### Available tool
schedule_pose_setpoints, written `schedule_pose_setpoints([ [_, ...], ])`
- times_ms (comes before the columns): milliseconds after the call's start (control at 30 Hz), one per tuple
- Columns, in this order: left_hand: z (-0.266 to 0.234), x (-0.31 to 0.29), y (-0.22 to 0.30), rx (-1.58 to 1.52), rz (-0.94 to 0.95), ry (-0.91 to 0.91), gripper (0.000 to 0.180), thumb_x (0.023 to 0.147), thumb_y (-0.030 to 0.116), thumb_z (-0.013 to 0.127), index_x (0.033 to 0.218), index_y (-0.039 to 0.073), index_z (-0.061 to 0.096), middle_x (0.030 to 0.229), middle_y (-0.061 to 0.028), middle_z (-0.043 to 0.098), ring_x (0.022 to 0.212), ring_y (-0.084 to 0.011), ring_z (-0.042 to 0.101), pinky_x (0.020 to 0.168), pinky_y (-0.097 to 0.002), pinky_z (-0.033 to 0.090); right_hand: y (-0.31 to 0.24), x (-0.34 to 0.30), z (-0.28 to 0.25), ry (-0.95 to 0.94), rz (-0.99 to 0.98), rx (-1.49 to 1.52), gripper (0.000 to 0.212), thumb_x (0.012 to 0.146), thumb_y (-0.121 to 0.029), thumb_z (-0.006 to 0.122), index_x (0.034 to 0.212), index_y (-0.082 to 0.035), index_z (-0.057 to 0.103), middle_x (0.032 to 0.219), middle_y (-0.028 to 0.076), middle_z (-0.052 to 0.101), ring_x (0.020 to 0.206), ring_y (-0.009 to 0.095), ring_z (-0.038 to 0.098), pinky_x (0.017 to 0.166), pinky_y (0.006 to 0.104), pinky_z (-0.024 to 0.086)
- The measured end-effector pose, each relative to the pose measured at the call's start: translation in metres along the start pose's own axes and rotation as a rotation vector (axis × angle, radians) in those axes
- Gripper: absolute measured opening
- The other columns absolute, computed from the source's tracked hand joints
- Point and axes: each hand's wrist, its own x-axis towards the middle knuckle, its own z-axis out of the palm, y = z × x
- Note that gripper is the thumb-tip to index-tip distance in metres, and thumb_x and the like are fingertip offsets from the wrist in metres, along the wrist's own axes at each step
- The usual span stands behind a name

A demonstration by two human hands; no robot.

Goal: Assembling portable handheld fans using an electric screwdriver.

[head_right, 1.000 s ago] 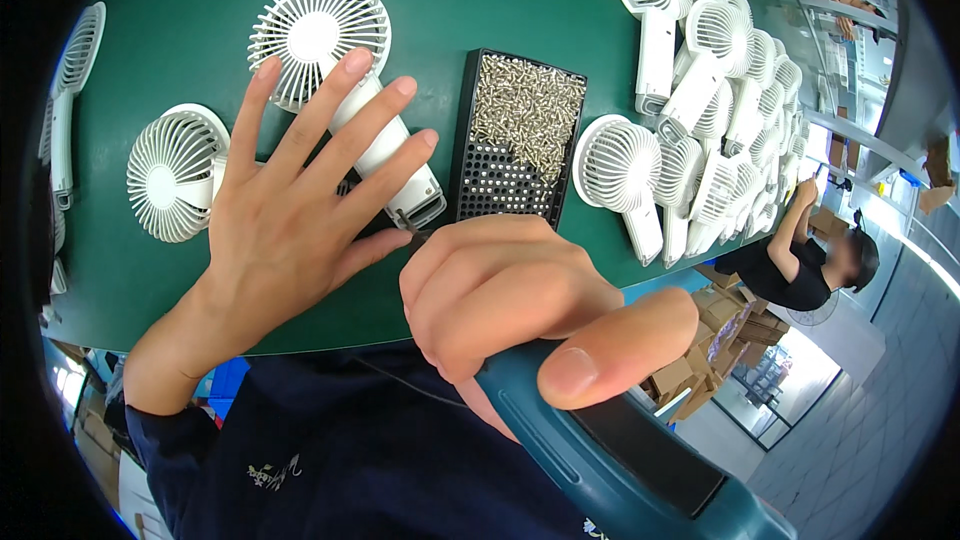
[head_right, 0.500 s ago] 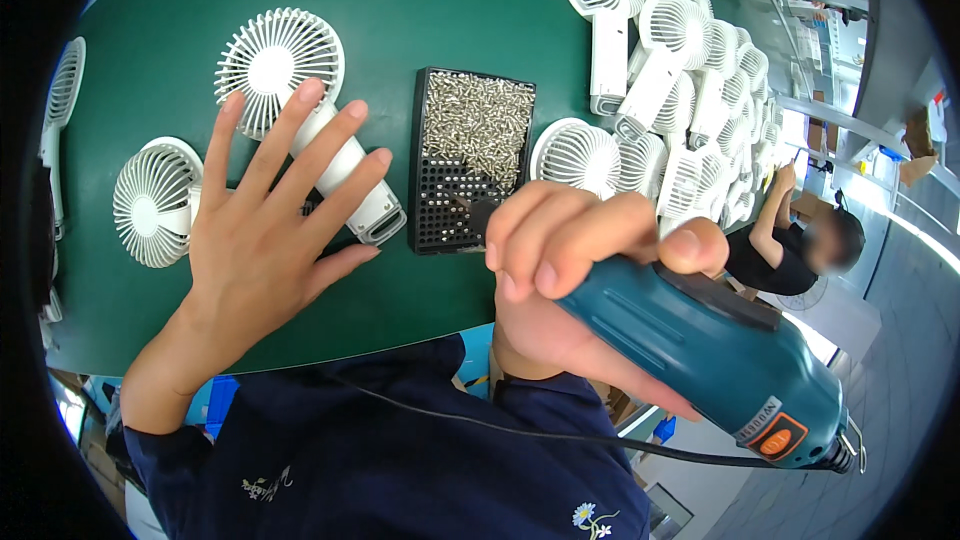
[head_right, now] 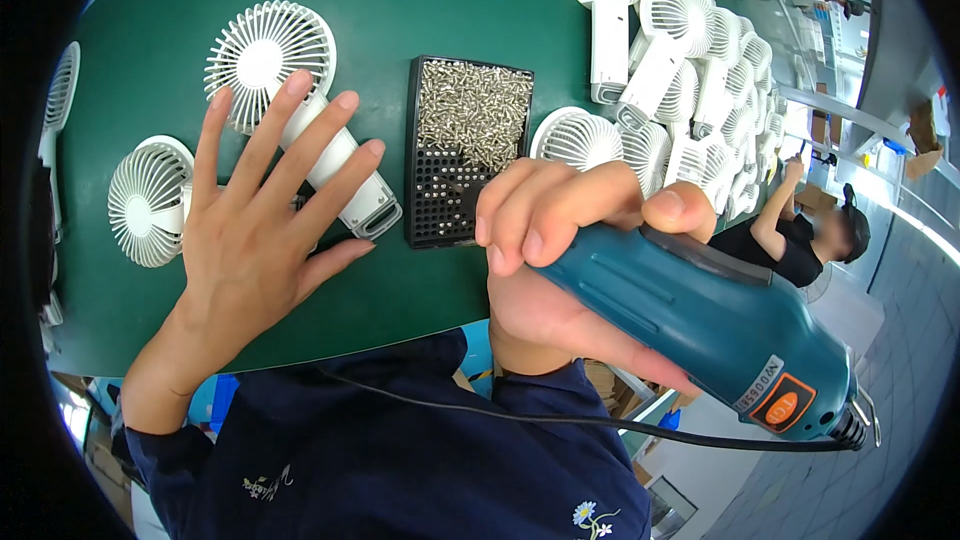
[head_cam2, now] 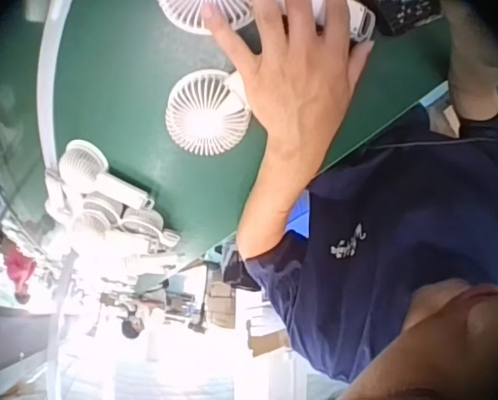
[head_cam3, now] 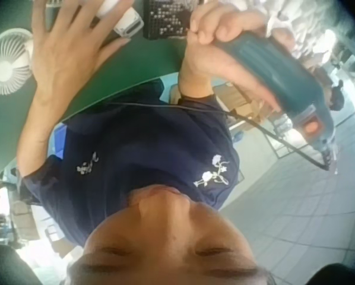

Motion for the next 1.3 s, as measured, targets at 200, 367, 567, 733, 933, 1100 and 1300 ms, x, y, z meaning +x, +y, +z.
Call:
schedule_pose_setpoints([
  [200, 0.001, -0.001, -0.001, 0.002, 0.000, -0.008, 0.069, 0.063, 0.037, 0.079, 0.127, 0.020, 0.060, 0.144, -0.0047, 0.048, 0.140, -0.0307, 0.037, 0.113, -0.0608, 0.023, 0.001, -0.002, 0.003, 0.055, 0.008, -0.016, 0.091, 0.079, -0.084, 0.044, 0.134, -0.011, 0.040, 0.077, 0.014, 0.053, 0.053, 0.024, 0.053, 0.050, 0.0389, 0.044],
  [367, 0.000, -0.002, -0.001, 0.005, 0.002, -0.005, 0.069, 0.063, 0.038, 0.079, 0.127, 0.020, 0.060, 0.144, -0.0047, 0.048, 0.140, -0.0307, 0.037, 0.113, -0.0609, 0.023, 0.003, 0.001, 0.009, 0.030, -0.025, -0.115, 0.085, 0.080, -0.085, 0.042, 0.125, -0.013, 0.040, 0.073, 0.007, 0.049, 0.047, 0.016, 0.047, 0.043, 0.0293, 0.037],
  [567, -0.001, -0.002, -0.001, 0.019, 0.000, -0.010, 0.069, 0.063, 0.037, 0.079, 0.127, 0.020, 0.060, 0.144, -0.0049, 0.048, 0.140, -0.0304, 0.036, 0.113, -0.0610, 0.023, 0.005, 0.000, 0.002, 0.000, -0.005, -0.117, 0.086, 0.080, -0.086, 0.039, 0.125, -0.012, 0.042, 0.075, 0.008, 0.050, 0.048, 0.016, 0.047, 0.043, 0.0312, 0.038],
  [733, -0.025, -0.002, -0.004, -0.132, 0.070, -0.051, 0.073, 0.059, 0.037, 0.079, 0.127, 0.019, 0.061, 0.146, -0.0085, 0.047, 0.140, -0.0356, 0.036, 0.113, -0.0613, 0.023, 0.006, 0.001, 0.005, 0.002, -0.003, -0.111, 0.088, 0.080, -0.086, 0.039, 0.125, -0.011, 0.044, 0.075, 0.008, 0.049, 0.047, 0.016, 0.046, 0.043, 0.0310, 0.037],
  [933, -0.060, -0.023, -0.022, 0.029, -0.014, -0.135, 0.059, 0.062, 0.022, 0.079, 0.116, 0.004, 0.064, 0.129, -0.0107, 0.060, 0.130, -0.0362, 0.049, 0.110, -0.0620, 0.029, -0.001, 0.007, 0.008, -0.009, -0.033, -0.119, 0.087, 0.080, -0.085, 0.041, 0.126, -0.011, 0.043, 0.074, 0.006, 0.050, 0.047, 0.015, 0.046, 0.042, 0.0304, 0.036],
  [1100, -0.043, -0.026, -0.026, -0.092, -0.008, -0.031, 0.045, 0.056, 0.009, 0.078, 0.099, 0.002, 0.065, 0.098, -0.0077, 0.063, 0.092, -0.0269, 0.059, 0.105, -0.0538, 0.039, -0.018, 0.008, 0.039, -0.030, 0.014, -0.064, 0.068, 0.089, -0.068, 0.050, 0.121, -0.009, 0.041, 0.076, 0.003, 0.050, 0.047, 0.011, 0.047, 0.043, 0.0267, 0.039],
  [1300, -0.037, -0.031, -0.025, -0.153, -0.036, -0.037, 0.047, 0.056, 0.010, 0.079, 0.100, 0.003, 0.065, 0.098, -0.0068, 0.063, 0.091, -0.0253, 0.059, 0.100, -0.0510, 0.041, 0.003, -0.004, 0.077, -0.068, 0.138, 0.002, 0.069, 0.093, -0.069, 0.037, 0.126, -0.010, 0.046, 0.071, 0.006, 0.053, 0.044, 0.017, 0.047, 0.039, 0.0324, 0.044],
])
